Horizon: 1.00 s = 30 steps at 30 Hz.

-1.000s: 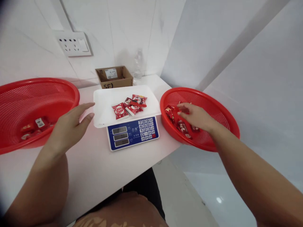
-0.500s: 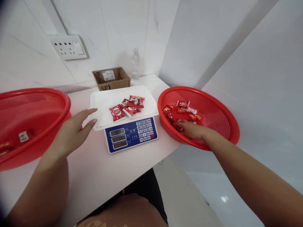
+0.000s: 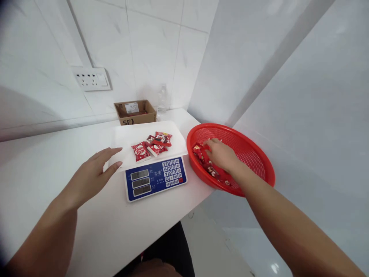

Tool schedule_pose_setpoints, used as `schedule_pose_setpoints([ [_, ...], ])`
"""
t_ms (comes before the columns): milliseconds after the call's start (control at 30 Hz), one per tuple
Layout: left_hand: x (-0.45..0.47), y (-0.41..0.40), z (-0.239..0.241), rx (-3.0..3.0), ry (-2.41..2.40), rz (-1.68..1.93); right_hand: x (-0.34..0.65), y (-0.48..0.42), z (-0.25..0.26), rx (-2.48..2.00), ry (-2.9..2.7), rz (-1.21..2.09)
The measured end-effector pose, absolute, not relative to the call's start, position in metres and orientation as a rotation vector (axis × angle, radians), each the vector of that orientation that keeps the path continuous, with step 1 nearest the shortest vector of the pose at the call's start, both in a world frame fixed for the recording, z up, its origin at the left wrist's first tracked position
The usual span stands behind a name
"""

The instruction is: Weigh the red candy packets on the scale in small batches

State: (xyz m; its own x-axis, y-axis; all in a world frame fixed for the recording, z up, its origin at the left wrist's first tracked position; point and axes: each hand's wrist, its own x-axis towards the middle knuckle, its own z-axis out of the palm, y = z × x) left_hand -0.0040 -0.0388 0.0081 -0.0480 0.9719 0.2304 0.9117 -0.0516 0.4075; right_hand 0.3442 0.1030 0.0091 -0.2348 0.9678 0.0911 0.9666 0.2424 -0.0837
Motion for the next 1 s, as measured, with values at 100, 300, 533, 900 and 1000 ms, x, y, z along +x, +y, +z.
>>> schedule_pose_setpoints([
  [100, -0.004, -0.039, 0.008, 2.096, 2.045, 0.707, 0.304, 0.101, 0.028, -1.574, -2.465, -0.080],
  [300, -0.004, -0.041, 0.007, 2.118, 2.049, 0.675, 0.230, 0.097, 0.022, -1.333, -2.810, -0.298],
  [533, -0.005, -0.040, 0.007, 2.132, 2.057, 0.674, 0.256, 0.115, 0.043, -1.598, -2.522, -0.419],
  [900, -0.009, -0.031, -0.012, 2.186, 2.011, 0.695, 0.389, 0.111, 0.052, -2.486, -2.336, -0.110],
  [1000, -0.010, -0.030, -0.014, 2.194, 2.000, 0.690, 0.393, 0.109, 0.027, -2.482, -2.514, 0.217],
])
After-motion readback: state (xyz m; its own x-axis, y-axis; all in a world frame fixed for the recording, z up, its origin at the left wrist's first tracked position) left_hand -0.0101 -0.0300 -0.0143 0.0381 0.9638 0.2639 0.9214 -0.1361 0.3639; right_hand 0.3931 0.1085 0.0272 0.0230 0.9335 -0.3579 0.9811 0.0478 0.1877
